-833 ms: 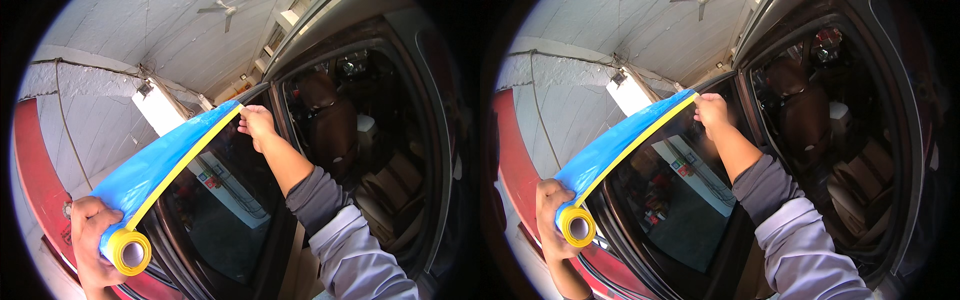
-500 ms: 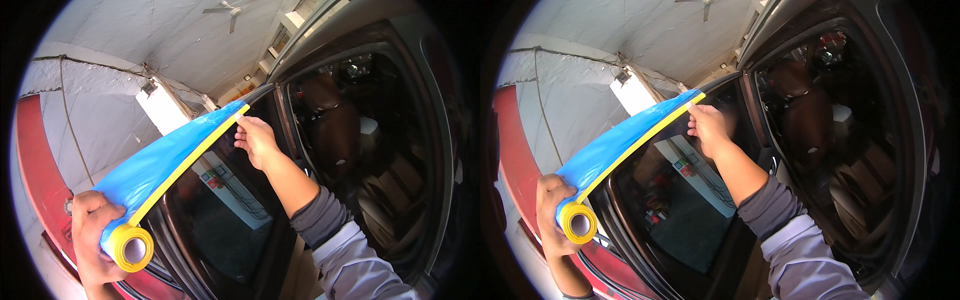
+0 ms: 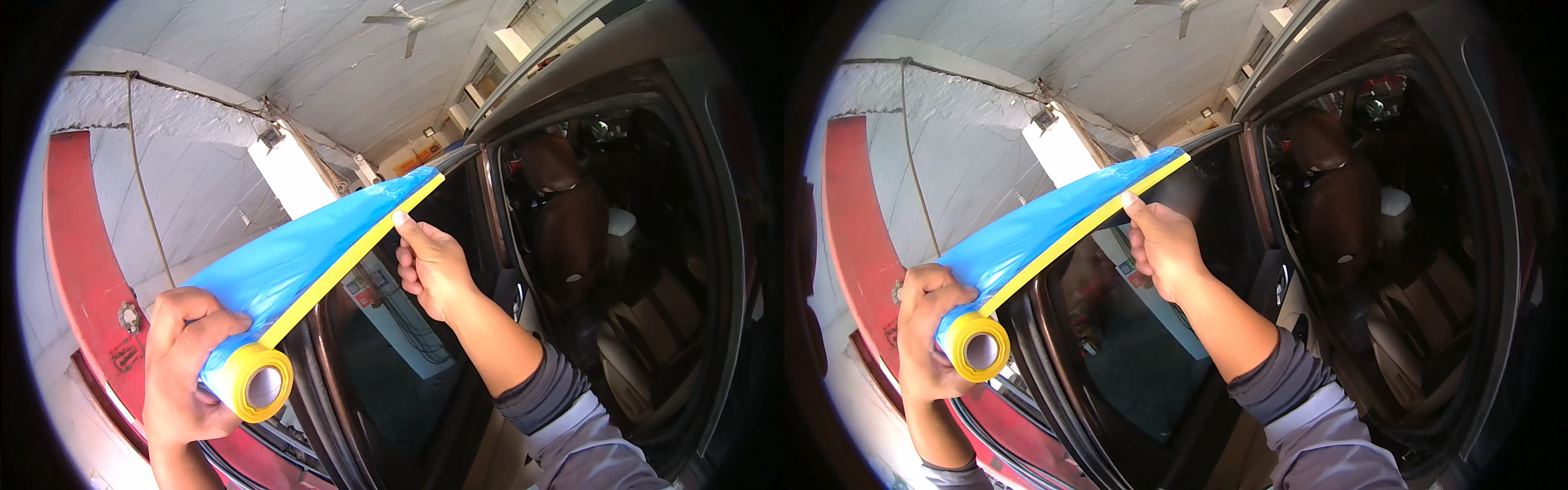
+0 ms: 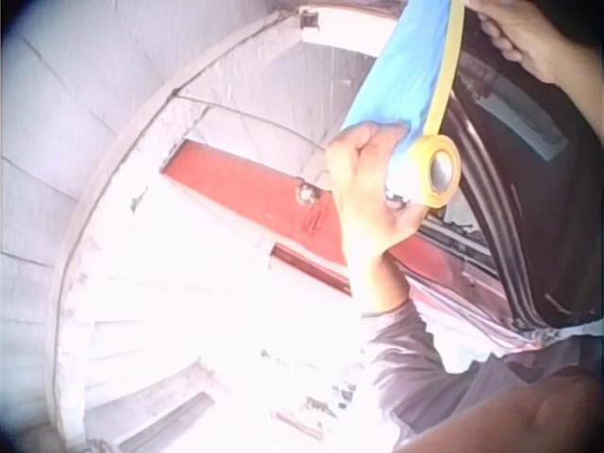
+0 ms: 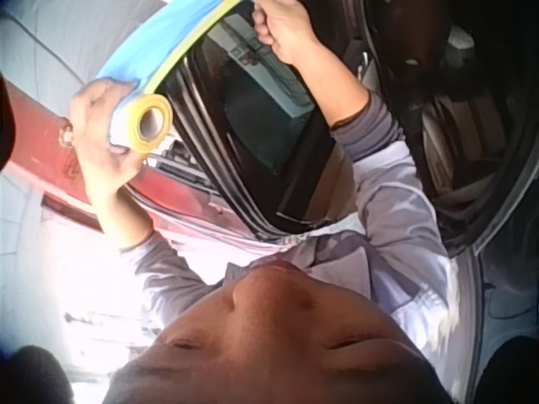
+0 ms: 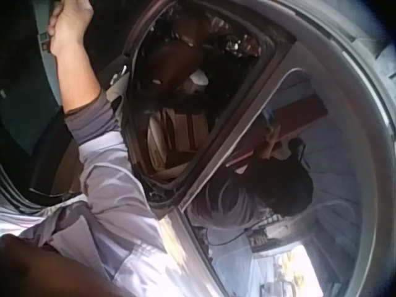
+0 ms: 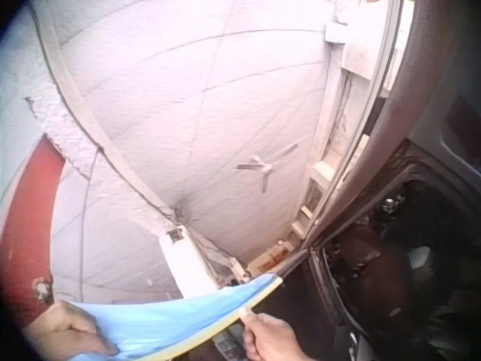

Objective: The person retrieves a roll of blue masking tape from a box, walks to a brown SUV, and applies the tape along the door frame and lower body panel. The tape is smoothed by hand to secure it in place.

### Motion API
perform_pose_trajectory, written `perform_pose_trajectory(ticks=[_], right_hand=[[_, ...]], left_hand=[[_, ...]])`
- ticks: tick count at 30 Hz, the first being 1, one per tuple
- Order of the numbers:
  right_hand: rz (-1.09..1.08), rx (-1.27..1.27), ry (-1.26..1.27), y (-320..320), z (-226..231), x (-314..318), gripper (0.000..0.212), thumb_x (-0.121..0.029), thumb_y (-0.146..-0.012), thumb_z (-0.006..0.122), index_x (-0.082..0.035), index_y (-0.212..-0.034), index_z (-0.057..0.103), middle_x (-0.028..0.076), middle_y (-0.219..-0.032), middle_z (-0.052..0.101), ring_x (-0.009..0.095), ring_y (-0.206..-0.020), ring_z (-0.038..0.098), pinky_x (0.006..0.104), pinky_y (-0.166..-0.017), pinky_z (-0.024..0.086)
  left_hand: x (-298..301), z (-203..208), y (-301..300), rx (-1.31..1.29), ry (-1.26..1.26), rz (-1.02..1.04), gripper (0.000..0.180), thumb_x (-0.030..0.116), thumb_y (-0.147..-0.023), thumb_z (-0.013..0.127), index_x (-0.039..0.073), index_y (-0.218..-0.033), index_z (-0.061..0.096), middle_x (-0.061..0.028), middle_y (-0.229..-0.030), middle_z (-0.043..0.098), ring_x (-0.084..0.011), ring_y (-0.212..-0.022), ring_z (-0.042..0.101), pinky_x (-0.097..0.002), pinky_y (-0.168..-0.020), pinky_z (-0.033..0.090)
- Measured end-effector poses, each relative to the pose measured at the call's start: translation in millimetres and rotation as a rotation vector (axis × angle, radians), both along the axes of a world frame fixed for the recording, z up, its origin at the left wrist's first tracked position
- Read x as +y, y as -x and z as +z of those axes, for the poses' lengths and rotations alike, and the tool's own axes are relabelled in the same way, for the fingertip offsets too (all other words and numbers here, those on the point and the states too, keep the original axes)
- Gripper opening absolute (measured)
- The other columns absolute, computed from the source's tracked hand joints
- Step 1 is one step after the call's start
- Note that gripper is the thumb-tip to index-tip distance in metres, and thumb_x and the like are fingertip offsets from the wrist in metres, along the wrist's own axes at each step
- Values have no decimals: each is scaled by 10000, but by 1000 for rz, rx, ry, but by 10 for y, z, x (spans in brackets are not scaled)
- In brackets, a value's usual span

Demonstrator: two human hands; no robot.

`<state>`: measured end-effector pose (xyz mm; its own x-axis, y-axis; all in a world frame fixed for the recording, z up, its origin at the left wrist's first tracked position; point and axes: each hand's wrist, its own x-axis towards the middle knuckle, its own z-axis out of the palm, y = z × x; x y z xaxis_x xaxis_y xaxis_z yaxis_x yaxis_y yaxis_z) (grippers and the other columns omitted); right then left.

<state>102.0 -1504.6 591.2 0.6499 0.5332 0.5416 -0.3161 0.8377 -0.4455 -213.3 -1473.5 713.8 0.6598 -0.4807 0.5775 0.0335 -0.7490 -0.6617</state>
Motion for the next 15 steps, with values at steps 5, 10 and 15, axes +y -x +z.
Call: perform_pose_trajectory(ticks=[5, 10, 15], right_hand=[[-13, -73, 5, 325, 5, -103, 397, -405, -1026, 798, -148, -822, 575, -25, -664, 553, 60, -494, 452, 229, -420, 324], [-13, -195, -12, 565, 1, -232, 376, -370, -1023, 809, -107, -832, 619, -21, -668, 574, 39, -510, 468, 211, -437, 348], [10, -190, -9, 701, 24, -282, 357, -338, -1028, 806, -106, -829, 621, -8, -618, 560, 50, -454, 439, 220, -404, 309]], left_hand=[[19, -9, 1, -7, -17, 0, 609, 141, -526, 915, 77, -1109, 750, -104, -1070, 608, -326, -991, 612, -444, -870, 503], [34, 5, 15, 8, 3, -1, 604, 132, -537, 921, 86, -1116, 756, -101, -1083, 609, -326, -1007, 614, -445, -874, 507], [28, 18, 32, 30, -9, 14, 627, 127, -524, 898, 86, -1133, 753, -107, -1097, 607, -334, -1032, 606, -454, -907, 504]])
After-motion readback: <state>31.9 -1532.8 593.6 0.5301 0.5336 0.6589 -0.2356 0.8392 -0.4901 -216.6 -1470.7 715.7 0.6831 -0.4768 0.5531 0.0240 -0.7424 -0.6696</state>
